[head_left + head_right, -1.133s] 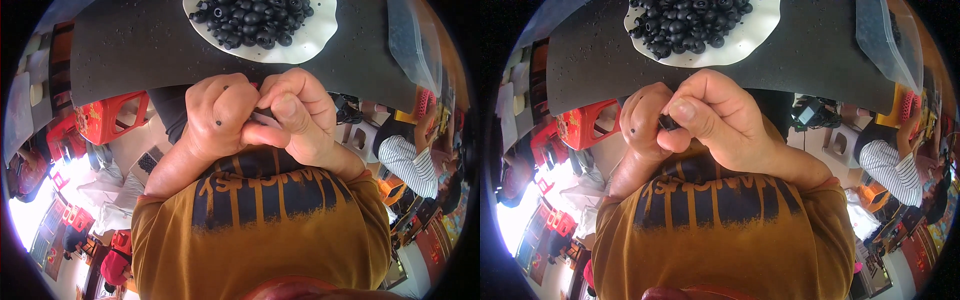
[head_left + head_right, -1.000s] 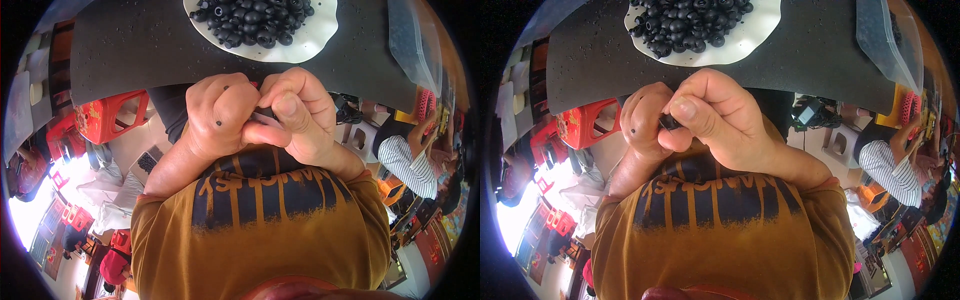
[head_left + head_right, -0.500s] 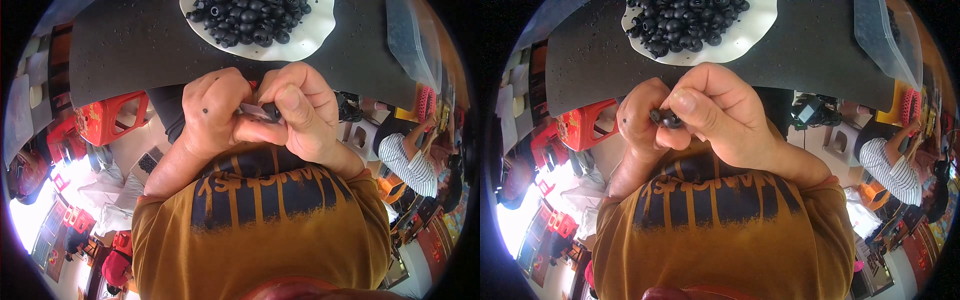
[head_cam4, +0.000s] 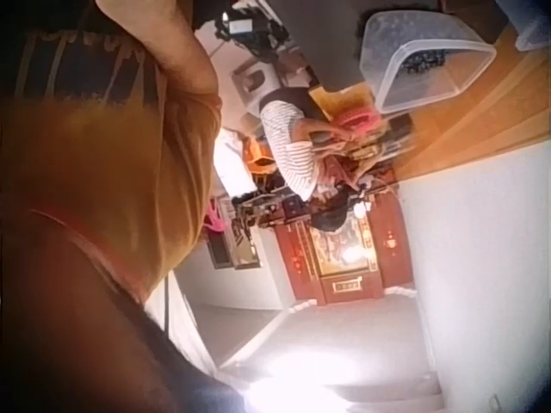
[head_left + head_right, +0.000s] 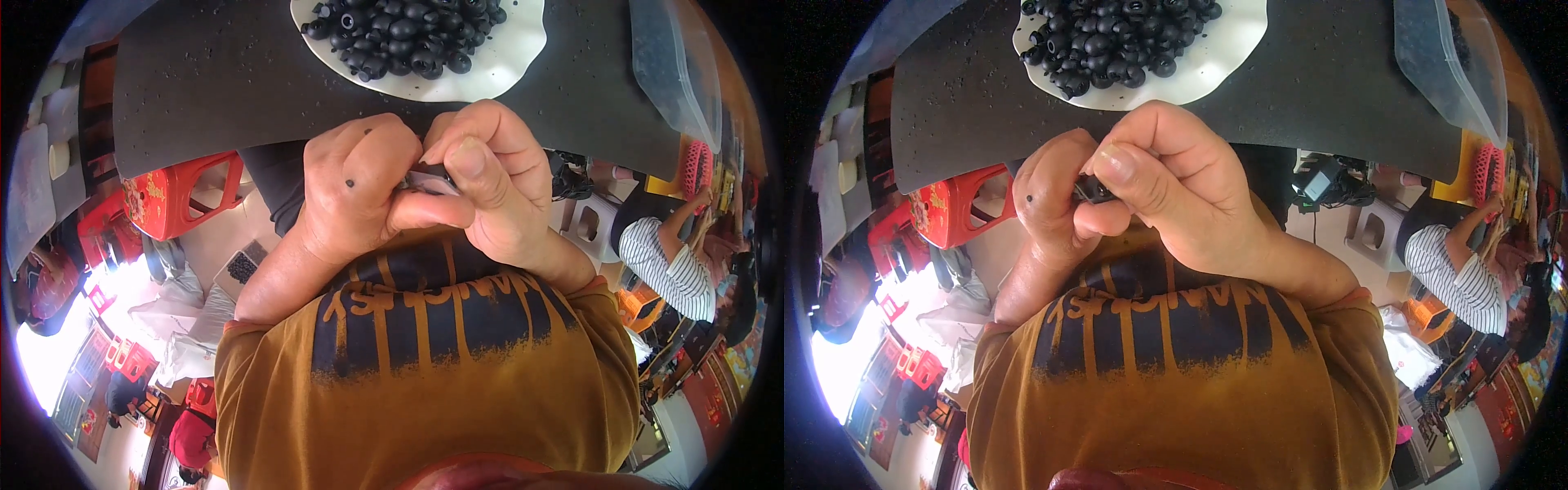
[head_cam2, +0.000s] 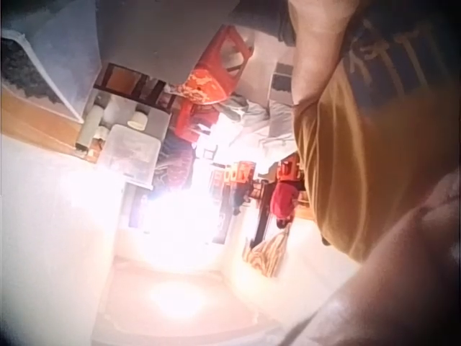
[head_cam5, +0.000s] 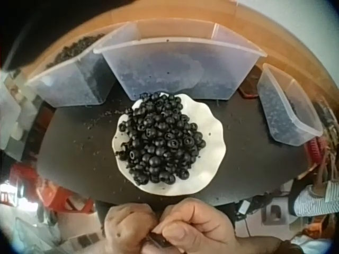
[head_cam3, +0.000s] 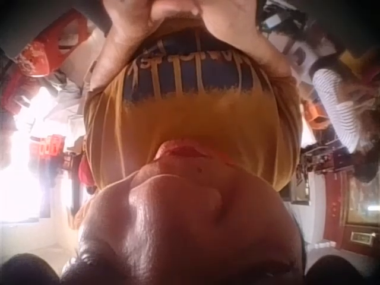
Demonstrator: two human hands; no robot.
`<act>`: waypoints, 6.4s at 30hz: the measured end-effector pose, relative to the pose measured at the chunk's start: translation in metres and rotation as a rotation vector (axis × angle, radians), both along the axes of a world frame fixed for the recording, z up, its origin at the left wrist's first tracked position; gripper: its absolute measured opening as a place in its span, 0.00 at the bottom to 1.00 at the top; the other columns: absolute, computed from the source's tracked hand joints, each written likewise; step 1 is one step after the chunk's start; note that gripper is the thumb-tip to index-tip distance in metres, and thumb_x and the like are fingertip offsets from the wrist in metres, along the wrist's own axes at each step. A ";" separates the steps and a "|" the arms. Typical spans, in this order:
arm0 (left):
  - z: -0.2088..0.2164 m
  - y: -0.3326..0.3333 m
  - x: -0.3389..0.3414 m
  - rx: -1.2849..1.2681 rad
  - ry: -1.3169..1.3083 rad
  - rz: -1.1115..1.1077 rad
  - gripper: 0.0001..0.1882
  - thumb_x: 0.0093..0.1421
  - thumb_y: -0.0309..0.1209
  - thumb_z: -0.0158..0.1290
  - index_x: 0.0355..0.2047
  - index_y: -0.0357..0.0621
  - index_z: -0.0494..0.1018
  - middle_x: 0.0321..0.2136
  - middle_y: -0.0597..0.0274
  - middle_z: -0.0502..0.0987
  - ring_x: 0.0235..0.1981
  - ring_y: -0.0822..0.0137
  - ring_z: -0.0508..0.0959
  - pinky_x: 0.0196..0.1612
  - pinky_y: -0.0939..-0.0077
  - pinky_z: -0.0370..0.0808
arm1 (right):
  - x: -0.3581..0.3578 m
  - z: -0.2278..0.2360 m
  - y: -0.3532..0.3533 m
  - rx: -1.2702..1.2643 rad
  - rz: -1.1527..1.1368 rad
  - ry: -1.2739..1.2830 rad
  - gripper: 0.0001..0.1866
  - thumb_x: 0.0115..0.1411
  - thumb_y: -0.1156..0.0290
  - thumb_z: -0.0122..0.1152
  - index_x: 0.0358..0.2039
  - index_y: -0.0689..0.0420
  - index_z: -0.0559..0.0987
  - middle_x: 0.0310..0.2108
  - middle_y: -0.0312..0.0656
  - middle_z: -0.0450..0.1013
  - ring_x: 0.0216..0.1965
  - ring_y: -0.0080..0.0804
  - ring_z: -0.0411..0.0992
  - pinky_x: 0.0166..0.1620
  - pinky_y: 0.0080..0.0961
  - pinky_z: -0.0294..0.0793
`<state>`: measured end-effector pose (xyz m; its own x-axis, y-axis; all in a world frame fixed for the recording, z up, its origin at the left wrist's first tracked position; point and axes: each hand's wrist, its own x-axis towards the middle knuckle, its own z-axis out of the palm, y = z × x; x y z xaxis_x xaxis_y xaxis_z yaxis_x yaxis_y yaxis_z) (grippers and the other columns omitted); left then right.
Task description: The recorder is using a small blade to pit black olives or similar small fruits and placing them on a white plate.
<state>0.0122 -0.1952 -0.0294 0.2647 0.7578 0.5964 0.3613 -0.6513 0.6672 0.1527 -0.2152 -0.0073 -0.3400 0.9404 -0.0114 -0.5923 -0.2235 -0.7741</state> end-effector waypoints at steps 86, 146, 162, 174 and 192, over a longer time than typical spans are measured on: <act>0.015 -0.010 0.000 -0.631 -0.500 -0.180 0.24 0.43 0.48 0.60 0.22 0.40 0.65 0.16 0.63 0.67 0.16 0.69 0.65 0.20 0.79 0.64 | 0.016 0.024 0.012 -0.080 0.150 0.127 0.10 0.58 0.75 0.49 0.41 0.64 0.71 0.38 0.38 0.68 0.42 0.22 0.67 0.46 0.18 0.66; 0.003 -0.002 0.001 -0.206 -0.123 -0.011 0.30 0.42 0.58 0.55 0.18 0.41 0.62 0.12 0.61 0.63 0.11 0.63 0.65 0.13 0.76 0.63 | 0.002 0.004 0.002 -0.043 0.111 0.081 0.09 0.63 0.69 0.43 0.38 0.61 0.65 0.31 0.36 0.68 0.34 0.15 0.69 0.39 0.11 0.68; 0.003 0.002 0.002 -0.085 -0.040 0.007 0.29 0.42 0.58 0.54 0.19 0.42 0.61 0.12 0.61 0.63 0.11 0.62 0.66 0.13 0.75 0.63 | -0.003 0.009 -0.002 -0.063 0.030 -0.040 0.09 0.62 0.65 0.44 0.34 0.58 0.65 0.30 0.37 0.65 0.30 0.18 0.60 0.36 0.16 0.61; -0.001 -0.006 -0.004 0.013 0.186 0.077 0.29 0.57 0.55 0.41 0.31 0.35 0.66 0.22 0.53 0.71 0.19 0.58 0.73 0.22 0.71 0.71 | -0.002 -0.002 -0.002 -0.058 0.028 0.070 0.09 0.63 0.68 0.42 0.36 0.62 0.64 0.30 0.36 0.67 0.31 0.15 0.68 0.36 0.12 0.69; -0.001 -0.001 0.003 -0.018 -0.070 0.043 0.30 0.41 0.59 0.55 0.17 0.41 0.61 0.11 0.62 0.63 0.09 0.64 0.65 0.12 0.77 0.62 | -0.001 0.002 -0.004 -0.038 0.076 0.033 0.09 0.63 0.68 0.43 0.36 0.61 0.66 0.30 0.35 0.67 0.31 0.14 0.67 0.37 0.11 0.68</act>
<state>0.0149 -0.1965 -0.0300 0.1898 0.7783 0.5985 0.3406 -0.6239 0.7034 0.1514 -0.2188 -0.0057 -0.4110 0.9110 -0.0344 -0.5977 -0.2977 -0.7444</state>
